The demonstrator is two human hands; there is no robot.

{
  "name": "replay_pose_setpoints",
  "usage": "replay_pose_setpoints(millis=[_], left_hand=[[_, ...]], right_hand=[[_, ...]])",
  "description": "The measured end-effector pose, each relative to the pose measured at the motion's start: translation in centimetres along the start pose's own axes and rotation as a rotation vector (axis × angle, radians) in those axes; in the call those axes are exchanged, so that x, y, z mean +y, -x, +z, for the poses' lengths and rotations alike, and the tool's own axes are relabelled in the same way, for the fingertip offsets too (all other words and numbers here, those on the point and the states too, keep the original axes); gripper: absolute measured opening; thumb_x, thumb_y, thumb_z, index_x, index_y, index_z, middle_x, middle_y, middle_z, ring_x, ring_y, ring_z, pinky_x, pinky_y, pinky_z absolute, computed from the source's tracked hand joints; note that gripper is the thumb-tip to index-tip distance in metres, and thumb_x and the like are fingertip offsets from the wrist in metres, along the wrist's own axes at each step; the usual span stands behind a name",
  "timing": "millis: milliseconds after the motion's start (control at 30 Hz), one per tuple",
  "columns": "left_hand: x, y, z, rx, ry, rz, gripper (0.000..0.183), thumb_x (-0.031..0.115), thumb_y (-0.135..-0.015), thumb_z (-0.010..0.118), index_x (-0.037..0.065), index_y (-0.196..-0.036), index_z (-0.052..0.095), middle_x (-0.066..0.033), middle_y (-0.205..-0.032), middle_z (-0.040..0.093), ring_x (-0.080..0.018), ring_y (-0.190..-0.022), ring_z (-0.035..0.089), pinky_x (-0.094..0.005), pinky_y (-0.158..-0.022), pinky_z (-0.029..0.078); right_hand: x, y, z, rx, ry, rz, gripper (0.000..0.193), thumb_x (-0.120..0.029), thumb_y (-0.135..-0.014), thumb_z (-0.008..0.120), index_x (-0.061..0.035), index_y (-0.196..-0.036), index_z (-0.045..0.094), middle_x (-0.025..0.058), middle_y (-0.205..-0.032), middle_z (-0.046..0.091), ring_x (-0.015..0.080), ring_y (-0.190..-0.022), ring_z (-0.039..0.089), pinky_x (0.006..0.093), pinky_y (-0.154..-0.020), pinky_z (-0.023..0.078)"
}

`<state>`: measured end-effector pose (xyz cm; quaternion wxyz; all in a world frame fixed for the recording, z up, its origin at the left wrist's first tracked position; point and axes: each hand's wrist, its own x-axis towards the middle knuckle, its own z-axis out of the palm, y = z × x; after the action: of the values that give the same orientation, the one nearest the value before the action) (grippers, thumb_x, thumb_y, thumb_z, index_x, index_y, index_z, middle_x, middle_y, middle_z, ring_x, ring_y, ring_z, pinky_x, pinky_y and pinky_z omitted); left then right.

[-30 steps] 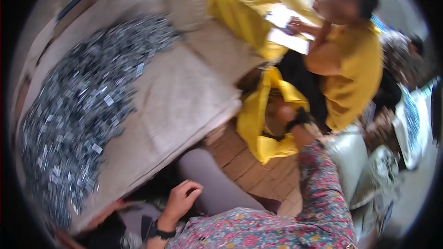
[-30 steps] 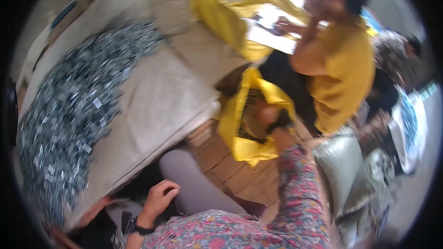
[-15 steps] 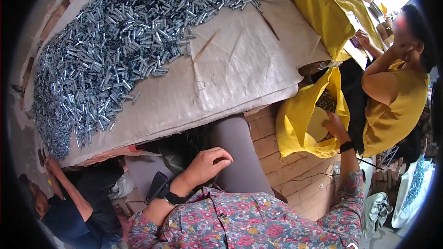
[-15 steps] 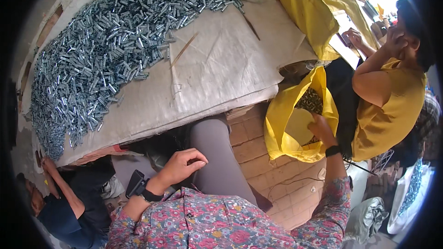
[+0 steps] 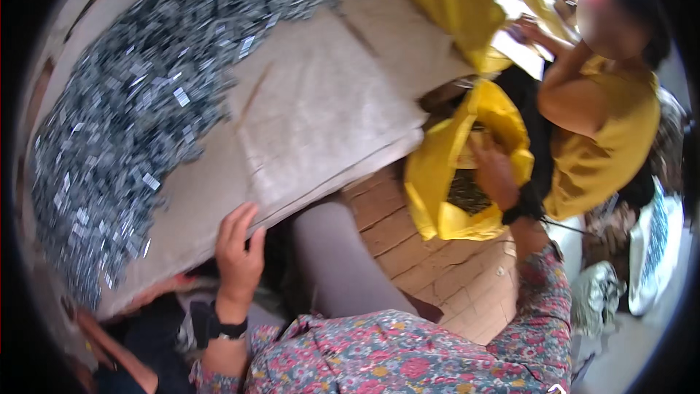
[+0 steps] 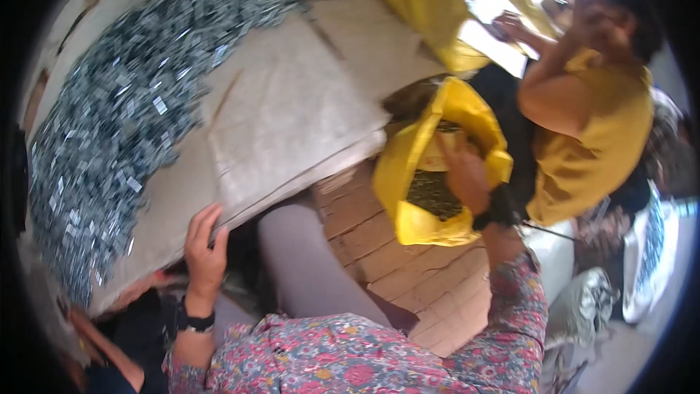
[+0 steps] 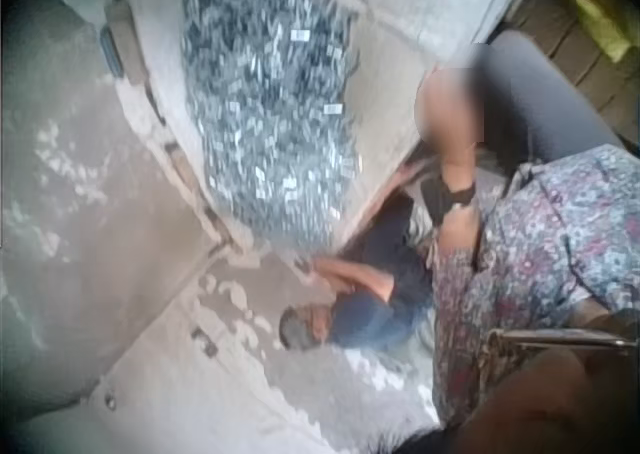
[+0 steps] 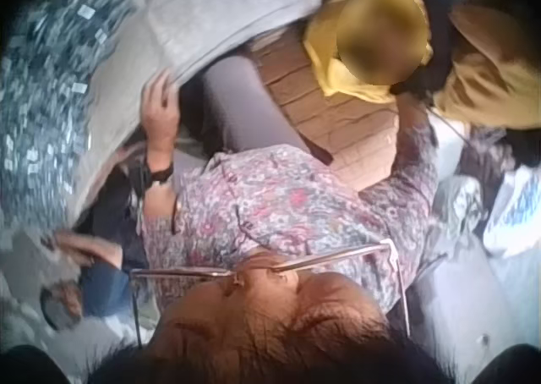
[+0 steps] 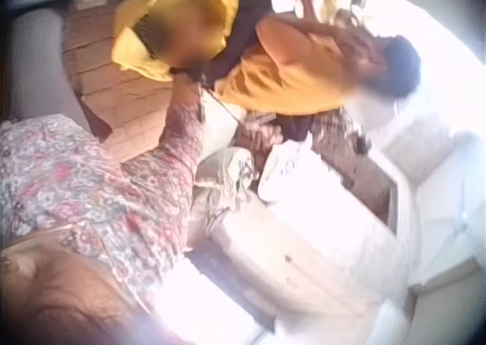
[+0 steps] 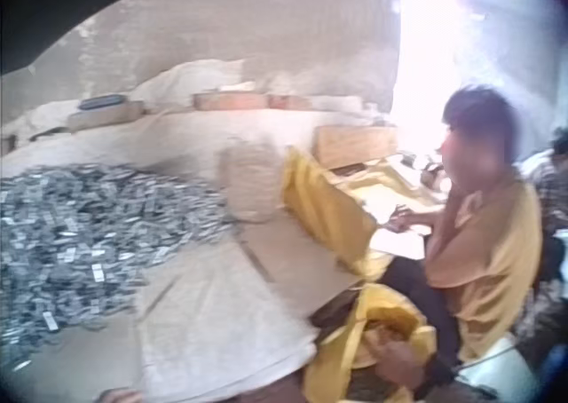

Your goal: Assembling and sorting metal hardware components in a workshop environment.

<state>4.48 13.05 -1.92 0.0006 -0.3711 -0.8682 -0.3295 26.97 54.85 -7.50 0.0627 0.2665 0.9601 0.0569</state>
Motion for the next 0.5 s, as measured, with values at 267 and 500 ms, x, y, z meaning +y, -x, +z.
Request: replay_pose_setpoints(millis=[267,500], left_hand=[[-0.1,0.7,1.2,-0.096,-0.072,0.03,0.041,0.0,-0.076,0.065,-0.001,-0.117,0.058,-0.0172,-0.125,0.053,-0.0373,-0.116,0.048,-0.045,-0.101,0.037],[-0.3,0.6,1.4,-0.118,-0.126,0.043,0.045,-0.002,-0.075,0.064,0.0,-0.119,0.055,-0.0176,-0.128,0.051,-0.0372,-0.118,0.046,-0.0458,-0.102,0.035]], right_hand=[[2.6,-0.6,0.7,0.096,-0.093,0.091,0.07,0.0,-0.078,0.056,-0.0097,-0.144,0.036,0.0251,-0.125,0.052,0.0373,-0.091,0.062,0.0422,-0.077,0.053],[3.9,-2.8,3.0,0.459,0.266,0.069,0.067,-0.004,-0.078,0.059,-0.0106,-0.142,0.038,0.0249,-0.134,0.045,0.0341,-0.083,0.062,0.0353,-0.066,0.056]])
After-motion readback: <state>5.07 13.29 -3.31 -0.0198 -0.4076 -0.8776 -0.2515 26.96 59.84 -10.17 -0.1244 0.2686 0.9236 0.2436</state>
